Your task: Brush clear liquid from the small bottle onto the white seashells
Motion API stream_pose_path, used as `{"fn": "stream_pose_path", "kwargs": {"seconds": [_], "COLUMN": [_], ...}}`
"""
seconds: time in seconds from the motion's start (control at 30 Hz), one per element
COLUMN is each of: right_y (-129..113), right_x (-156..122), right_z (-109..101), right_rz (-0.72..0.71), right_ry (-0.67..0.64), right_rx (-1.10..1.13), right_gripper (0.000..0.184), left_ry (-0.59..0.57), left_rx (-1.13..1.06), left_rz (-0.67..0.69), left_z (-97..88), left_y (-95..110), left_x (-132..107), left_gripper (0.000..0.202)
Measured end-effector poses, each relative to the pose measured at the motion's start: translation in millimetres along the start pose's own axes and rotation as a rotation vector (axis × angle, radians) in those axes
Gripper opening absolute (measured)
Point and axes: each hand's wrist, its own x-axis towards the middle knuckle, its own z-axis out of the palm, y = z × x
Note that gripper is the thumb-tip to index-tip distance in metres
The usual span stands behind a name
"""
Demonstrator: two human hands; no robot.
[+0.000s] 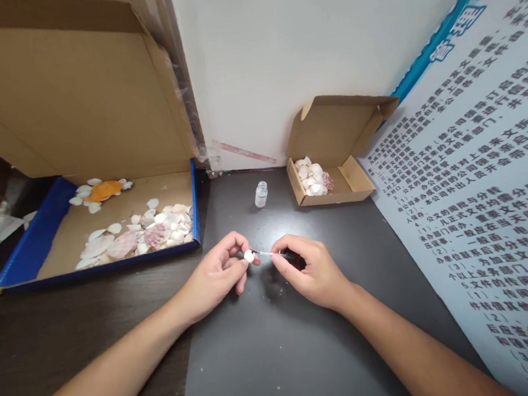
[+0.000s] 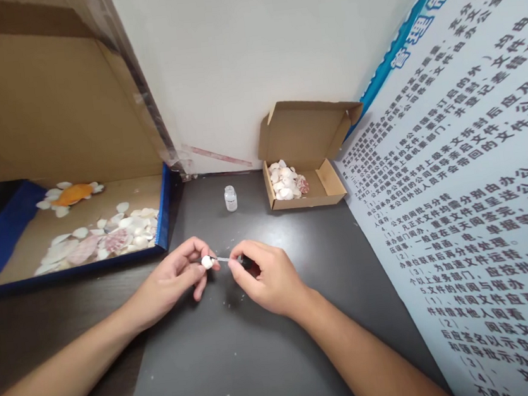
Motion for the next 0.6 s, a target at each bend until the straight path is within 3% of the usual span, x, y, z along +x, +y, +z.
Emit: {"fn": "stream_pose_path", "kwargs": {"seconds": [0.3, 0.43, 0.53, 0.6], "right_y": [3, 9, 15, 17], "right_x": [0, 2, 5, 5], "right_z": [2, 0, -1, -1], "right_rz": [0.012, 0.104, 0.138, 0.13], "right_ry": [-0.066, 0.017, 0.027, -0.008], "right_rx": [-0.011, -0.072, -0.072, -0.071], "right_gripper": [0.017, 0.025, 0.029, 0.031], "left_ry": [0.016, 0.058, 0.156, 0.253], "left_rx": [-0.029, -0.007, 0.115, 0.305], "left_rz": [0.046, 0.081, 0.157, 0.237], "left_z": [3.9, 3.9, -9.0, -29.9], "left_y": [-5, 1, 17, 28], "left_x": [0, -3, -13, -24], "left_gripper": [0.019, 0.019, 0.016, 0.013]}}
